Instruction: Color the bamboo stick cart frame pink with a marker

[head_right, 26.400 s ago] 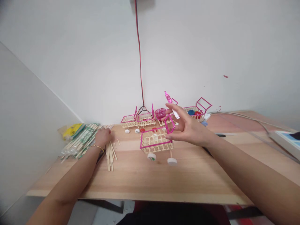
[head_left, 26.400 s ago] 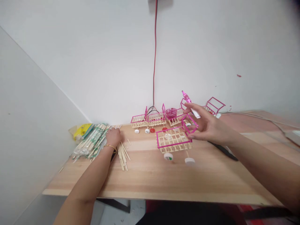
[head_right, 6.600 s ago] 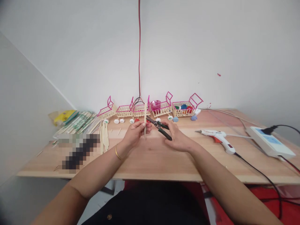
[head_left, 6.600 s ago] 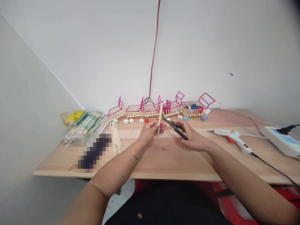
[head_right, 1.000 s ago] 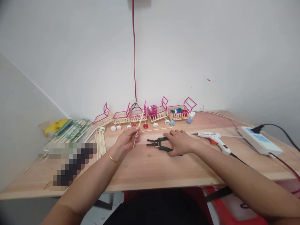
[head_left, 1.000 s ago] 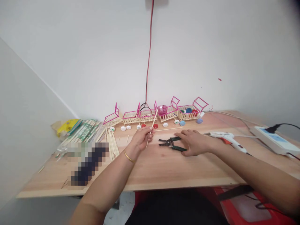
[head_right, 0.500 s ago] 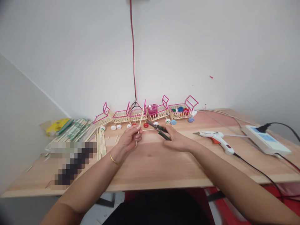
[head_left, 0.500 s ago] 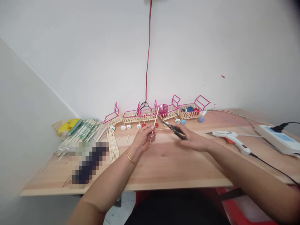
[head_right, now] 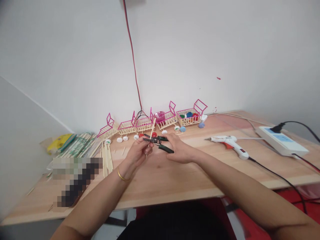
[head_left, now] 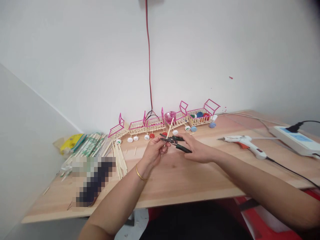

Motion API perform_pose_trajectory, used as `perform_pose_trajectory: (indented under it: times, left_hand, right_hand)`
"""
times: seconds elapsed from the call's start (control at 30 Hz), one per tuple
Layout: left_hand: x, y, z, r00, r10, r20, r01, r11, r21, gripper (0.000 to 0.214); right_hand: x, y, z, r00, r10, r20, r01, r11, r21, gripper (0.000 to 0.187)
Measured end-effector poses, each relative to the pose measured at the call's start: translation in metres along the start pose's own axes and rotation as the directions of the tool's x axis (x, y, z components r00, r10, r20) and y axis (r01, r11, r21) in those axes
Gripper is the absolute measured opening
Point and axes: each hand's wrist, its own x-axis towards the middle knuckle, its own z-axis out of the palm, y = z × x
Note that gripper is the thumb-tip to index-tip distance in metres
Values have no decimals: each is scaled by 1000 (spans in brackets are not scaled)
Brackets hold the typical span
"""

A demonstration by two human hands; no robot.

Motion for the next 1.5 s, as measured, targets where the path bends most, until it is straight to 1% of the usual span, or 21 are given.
perform_pose_trajectory:
  times: [0.13, 0.33, 0.4, 0.53, 0.57, 0.6, 0.67, 0.7, 0.73, 0.8, 0.9, 0.93, 1.0, 1.07, 1.13, 1.3, 1.4, 1.5]
  left_hand:
    - [1, 0, -3, 1000, -17, 26, 16, 1000, 15, 32]
    - [2, -3, -6, 997, -68, 40, 66, 997, 46, 32]
    - [2, -3, -7, 995, -86, 59, 84, 995, 46, 33]
    - [0, 2, -12, 981, -126, 145, 116, 990, 78, 39]
    - [-1, 5, -13, 976, -124, 177, 110, 990, 88, 43]
    - [-2, 8, -14, 970, -114, 215, 95, 991, 97, 52]
    - [-5, 14, -16, 944, -79, 320, 44, 992, 116, 79]
    - [-7, 16, -16, 921, -66, 384, 17, 992, 129, 89]
    - [-8, 19, -17, 892, -64, 448, -3, 989, 146, 94]
    - [-11, 20, -18, 827, -94, 554, -14, 982, 188, 90]
    - [-12, 17, -22, 744, -183, 643, 31, 970, 240, 70]
    - [-12, 15, -23, 726, -199, 658, 49, 970, 240, 66]
    - [-11, 10, -25, 712, -206, 672, 81, 974, 213, 62]
    - [-12, 7, -25, 711, -203, 673, 110, 978, 178, 63]
    - [-13, 5, -24, 721, -217, 659, 140, 976, 168, 63]
    - [-17, 5, -20, 781, -299, 548, 219, 953, 208, 68]
    - [-18, 7, -19, 791, -288, 540, 221, 957, 186, 72]
    - [-18, 10, -18, 803, -264, 534, 204, 964, 171, 71]
  right_hand:
    - [0, -3, -1, 999, 27, 34, -27, 1000, -2, 81]
    - [-2, -4, 1, 999, 31, 25, -30, 998, -52, 82]
    - [-2, -5, 2, 999, 24, 30, -22, 998, -66, 80]
    - [-3, -7, 1, 998, -36, 50, 38, 998, -41, 72]
    - [-3, -7, -1, 997, -51, 58, 52, 998, -19, 72]
    - [-4, -7, -2, 995, -68, 67, 67, 998, 6, 73]
    - [-5, -7, -5, 989, -110, 95, 105, 993, 61, 76]
    - [-6, -6, -7, 984, -131, 116, 122, 989, 87, 76]
    - [-7, -6, -7, 979, -151, 140, 136, 985, 108, 76]
    - [-9, -5, -7, 967, -183, 178, 159, 977, 139, 75]
    - [-12, -4, -1, 948, -241, 210, 210, 965, 159, 79]
    - [-13, -4, 1, 944, -257, 209, 227, 962, 153, 80]
    - [-15, -3, 6, 939, -281, 201, 259, 957, 127, 81]
    - [-17, -1, 10, 936, -300, 183, 287, 953, 94, 79]
    - [-18, 1, 12, 934, -312, 176, 306, 950, 64, 78]
    - [-21, 0, 13, 937, -315, 153, 315, 949, 28, 74]
    - [-21, -5, 13, 957, -253, 144, 253, 967, 22, 72]
    - [-21, -12, 11, 970, -191, 152, 187, 981, 42, 70]
